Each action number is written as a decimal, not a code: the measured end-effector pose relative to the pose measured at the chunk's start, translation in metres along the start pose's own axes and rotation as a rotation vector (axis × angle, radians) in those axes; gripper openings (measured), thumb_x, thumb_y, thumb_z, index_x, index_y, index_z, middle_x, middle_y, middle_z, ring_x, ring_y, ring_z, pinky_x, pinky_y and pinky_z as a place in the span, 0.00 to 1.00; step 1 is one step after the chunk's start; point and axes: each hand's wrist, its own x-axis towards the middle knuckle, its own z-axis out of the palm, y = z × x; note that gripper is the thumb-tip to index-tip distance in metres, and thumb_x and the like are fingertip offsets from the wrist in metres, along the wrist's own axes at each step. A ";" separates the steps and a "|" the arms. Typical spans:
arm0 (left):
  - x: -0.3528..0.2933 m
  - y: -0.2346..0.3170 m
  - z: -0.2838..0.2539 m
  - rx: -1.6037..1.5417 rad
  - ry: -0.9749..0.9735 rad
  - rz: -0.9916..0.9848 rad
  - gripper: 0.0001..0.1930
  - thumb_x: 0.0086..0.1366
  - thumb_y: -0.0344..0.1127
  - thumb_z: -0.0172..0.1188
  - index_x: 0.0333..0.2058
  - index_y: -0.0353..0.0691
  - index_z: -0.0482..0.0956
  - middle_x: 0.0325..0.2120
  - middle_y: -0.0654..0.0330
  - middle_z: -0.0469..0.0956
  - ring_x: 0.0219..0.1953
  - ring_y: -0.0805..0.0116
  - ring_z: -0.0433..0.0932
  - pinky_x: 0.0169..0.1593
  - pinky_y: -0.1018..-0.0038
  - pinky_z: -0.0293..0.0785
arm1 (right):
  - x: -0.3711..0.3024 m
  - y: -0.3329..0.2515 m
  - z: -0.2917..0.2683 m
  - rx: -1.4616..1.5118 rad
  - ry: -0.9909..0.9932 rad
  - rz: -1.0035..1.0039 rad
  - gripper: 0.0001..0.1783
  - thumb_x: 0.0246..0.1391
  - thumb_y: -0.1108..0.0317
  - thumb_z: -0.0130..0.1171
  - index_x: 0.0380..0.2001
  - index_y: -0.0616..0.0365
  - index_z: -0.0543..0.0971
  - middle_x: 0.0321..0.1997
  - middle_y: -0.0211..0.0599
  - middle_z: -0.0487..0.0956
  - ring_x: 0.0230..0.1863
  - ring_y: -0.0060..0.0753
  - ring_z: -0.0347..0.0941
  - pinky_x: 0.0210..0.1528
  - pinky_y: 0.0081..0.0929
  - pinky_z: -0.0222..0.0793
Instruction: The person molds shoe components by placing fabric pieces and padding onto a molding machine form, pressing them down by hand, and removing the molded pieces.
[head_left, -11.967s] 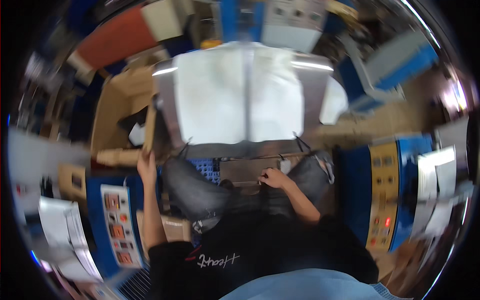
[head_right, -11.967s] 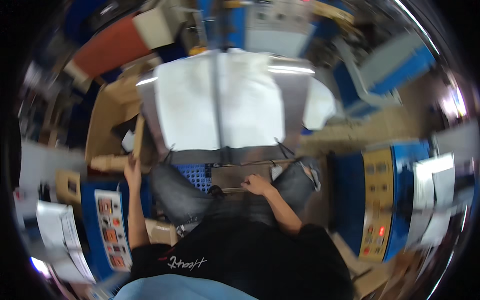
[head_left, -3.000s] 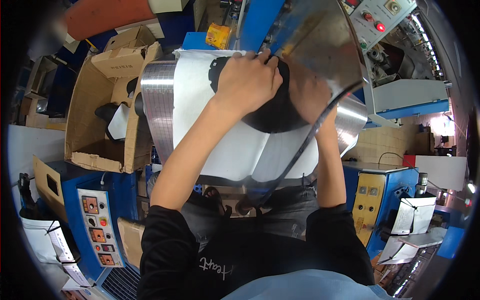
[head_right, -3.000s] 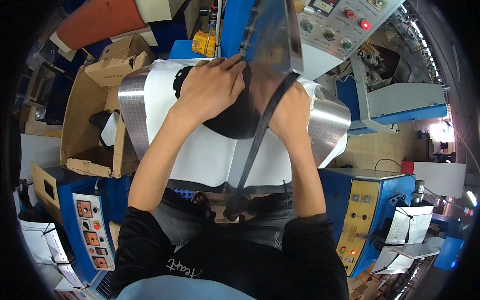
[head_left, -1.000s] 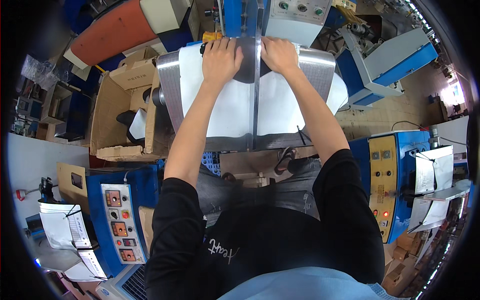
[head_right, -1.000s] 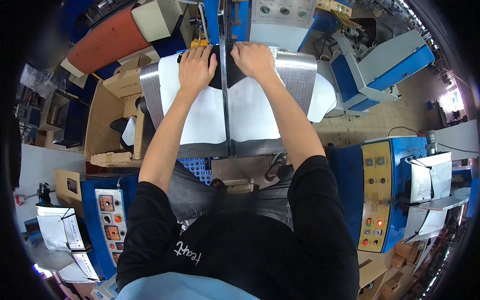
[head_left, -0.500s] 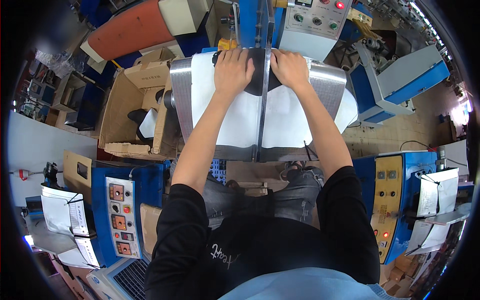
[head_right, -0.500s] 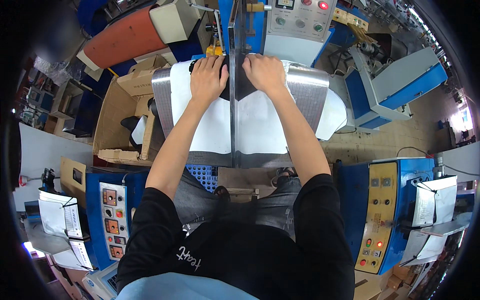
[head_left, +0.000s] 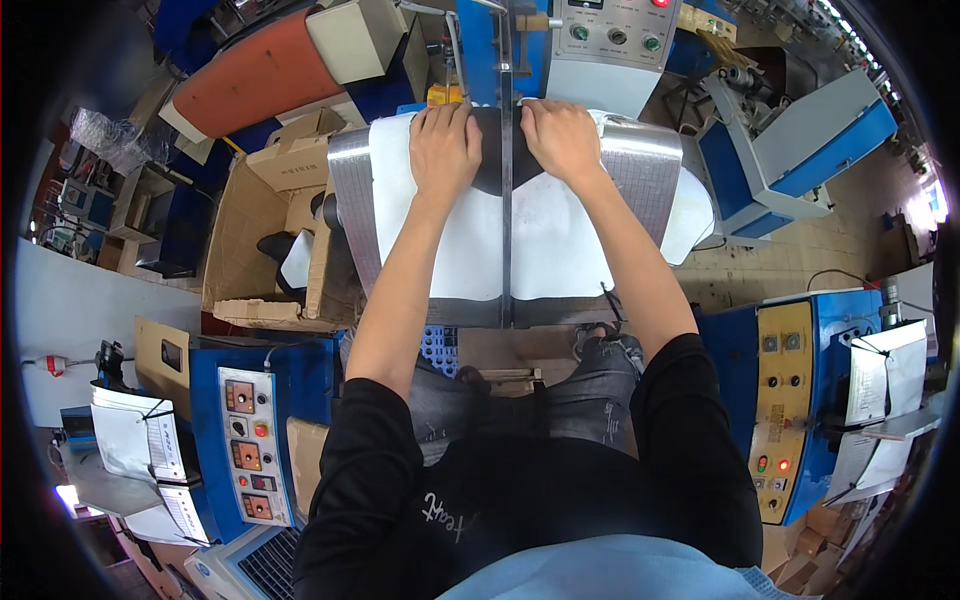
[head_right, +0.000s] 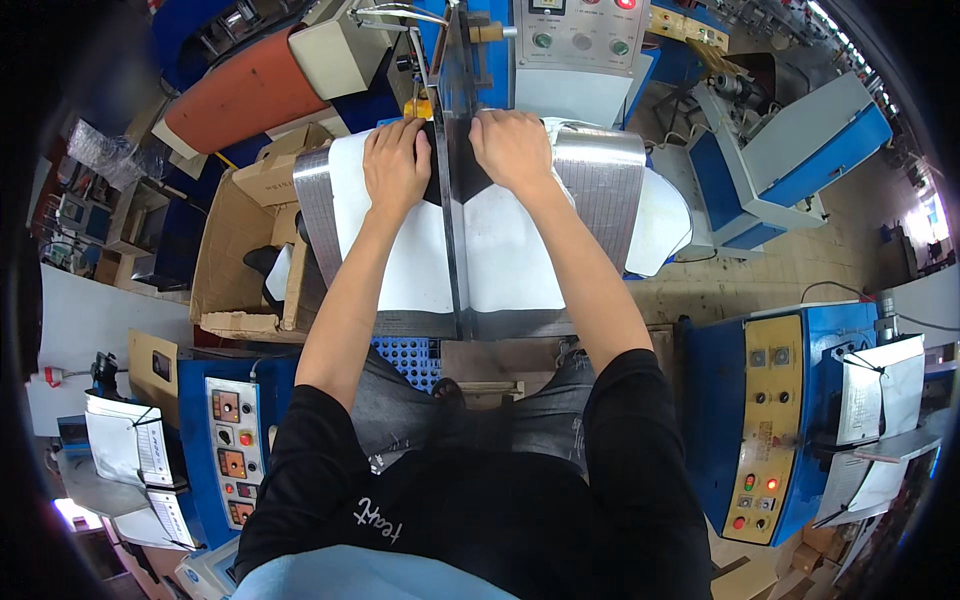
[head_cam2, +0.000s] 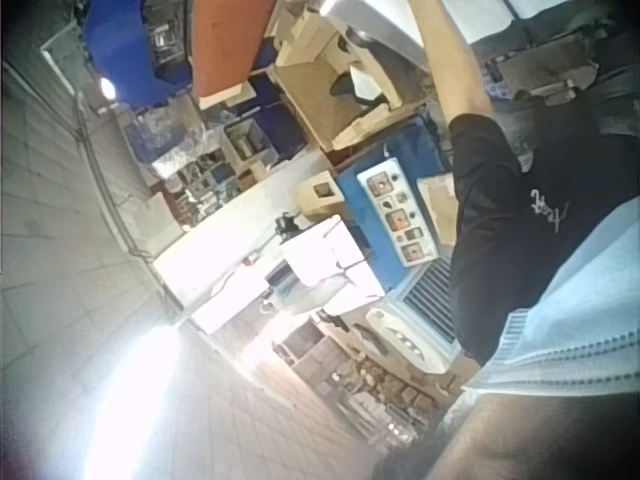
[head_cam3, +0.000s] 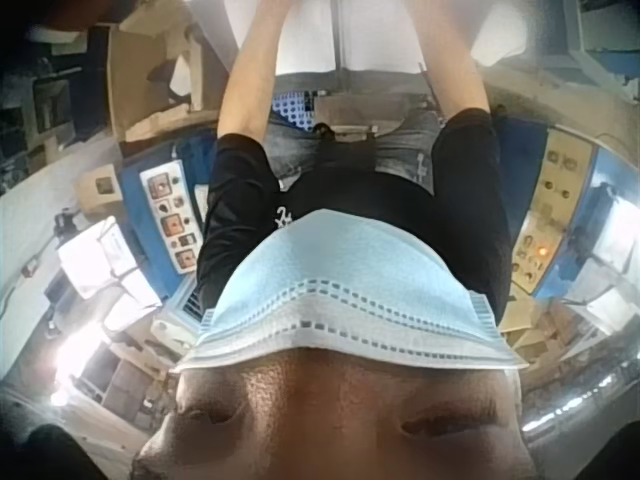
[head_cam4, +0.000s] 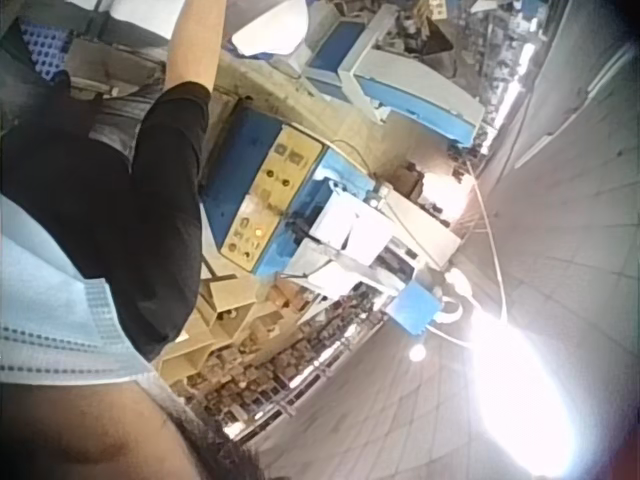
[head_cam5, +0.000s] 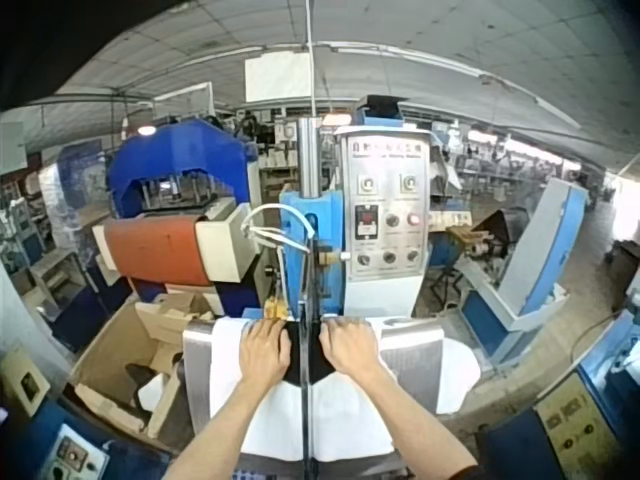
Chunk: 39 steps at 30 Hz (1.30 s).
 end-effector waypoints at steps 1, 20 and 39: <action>0.000 0.000 0.000 -0.001 0.000 -0.001 0.14 0.65 0.35 0.53 0.41 0.34 0.83 0.41 0.52 0.82 0.48 0.58 0.78 0.61 0.62 0.65 | -0.002 -0.001 0.000 -0.001 -0.001 0.000 0.15 0.61 0.61 0.51 0.27 0.57 0.82 0.28 0.41 0.83 0.32 0.43 0.80 0.40 0.40 0.73; -0.070 0.013 -0.017 0.012 -0.107 -0.026 0.27 0.67 0.33 0.53 0.65 0.37 0.65 0.69 0.51 0.59 0.72 0.54 0.54 0.73 0.53 0.44 | -0.113 -0.042 -0.024 0.053 -0.055 -0.012 0.33 0.58 0.69 0.56 0.66 0.64 0.63 0.74 0.47 0.58 0.74 0.46 0.53 0.74 0.46 0.48; -0.309 0.082 -0.130 -0.319 -0.680 -0.646 0.12 0.66 0.37 0.58 0.30 0.33 0.81 0.33 0.47 0.83 0.37 0.47 0.82 0.41 0.59 0.77 | -0.286 -0.093 -0.068 0.458 -0.306 0.167 0.22 0.53 0.77 0.56 0.53 0.64 0.73 0.67 0.49 0.66 0.68 0.52 0.62 0.67 0.43 0.63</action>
